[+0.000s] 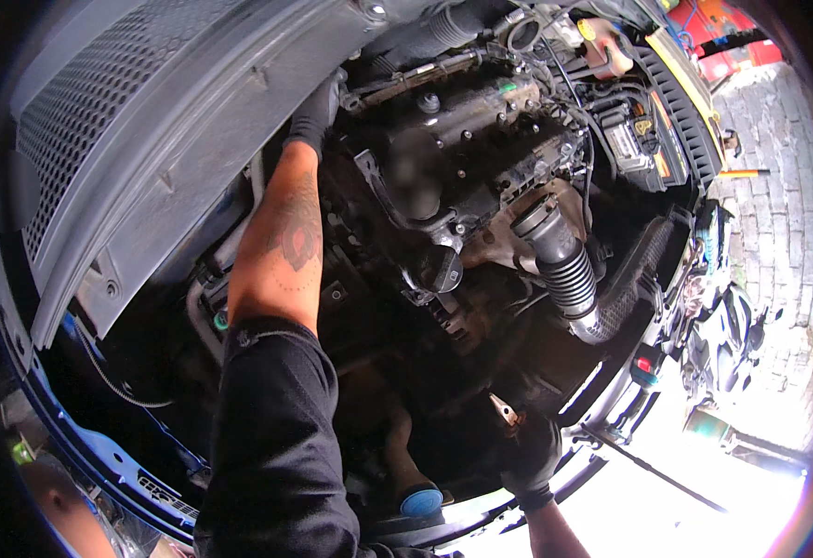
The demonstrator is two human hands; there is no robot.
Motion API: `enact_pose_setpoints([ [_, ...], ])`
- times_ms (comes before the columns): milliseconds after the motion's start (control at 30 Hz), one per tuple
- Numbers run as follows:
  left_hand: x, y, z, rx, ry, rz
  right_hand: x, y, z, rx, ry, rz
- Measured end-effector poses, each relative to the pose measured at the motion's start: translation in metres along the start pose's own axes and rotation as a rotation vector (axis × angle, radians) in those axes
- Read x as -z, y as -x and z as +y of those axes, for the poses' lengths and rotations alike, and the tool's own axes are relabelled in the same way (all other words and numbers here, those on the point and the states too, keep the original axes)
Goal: The person manipulates car engine components by hand and with a wrench. They wipe parts of the engine block with a cloth and handle bolts near the valve cover.
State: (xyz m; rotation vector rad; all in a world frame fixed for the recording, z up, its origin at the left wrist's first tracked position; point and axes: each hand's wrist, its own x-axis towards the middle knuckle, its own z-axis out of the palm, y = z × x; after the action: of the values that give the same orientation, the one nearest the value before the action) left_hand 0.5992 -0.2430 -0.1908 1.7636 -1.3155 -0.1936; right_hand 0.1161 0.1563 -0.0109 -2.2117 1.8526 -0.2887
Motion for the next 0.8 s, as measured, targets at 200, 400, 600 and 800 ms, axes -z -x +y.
enact_pose_setpoints([
  [200,-0.038,0.011,-0.067,-0.081,-0.164,0.353,-0.002,0.006,0.009,0.026,0.064,-0.013],
  [400,-0.06,0.032,-0.1,-0.144,-0.084,0.43,0.005,-0.029,-0.017,0.013,0.163,0.002],
  [600,-0.038,0.042,-0.075,-0.082,0.12,0.411,0.008,-0.198,-0.103,0.294,-0.131,0.041],
  [800,-0.006,0.064,-0.013,-0.319,-0.295,0.621,-0.021,-0.315,-0.167,0.603,0.01,-0.097],
])
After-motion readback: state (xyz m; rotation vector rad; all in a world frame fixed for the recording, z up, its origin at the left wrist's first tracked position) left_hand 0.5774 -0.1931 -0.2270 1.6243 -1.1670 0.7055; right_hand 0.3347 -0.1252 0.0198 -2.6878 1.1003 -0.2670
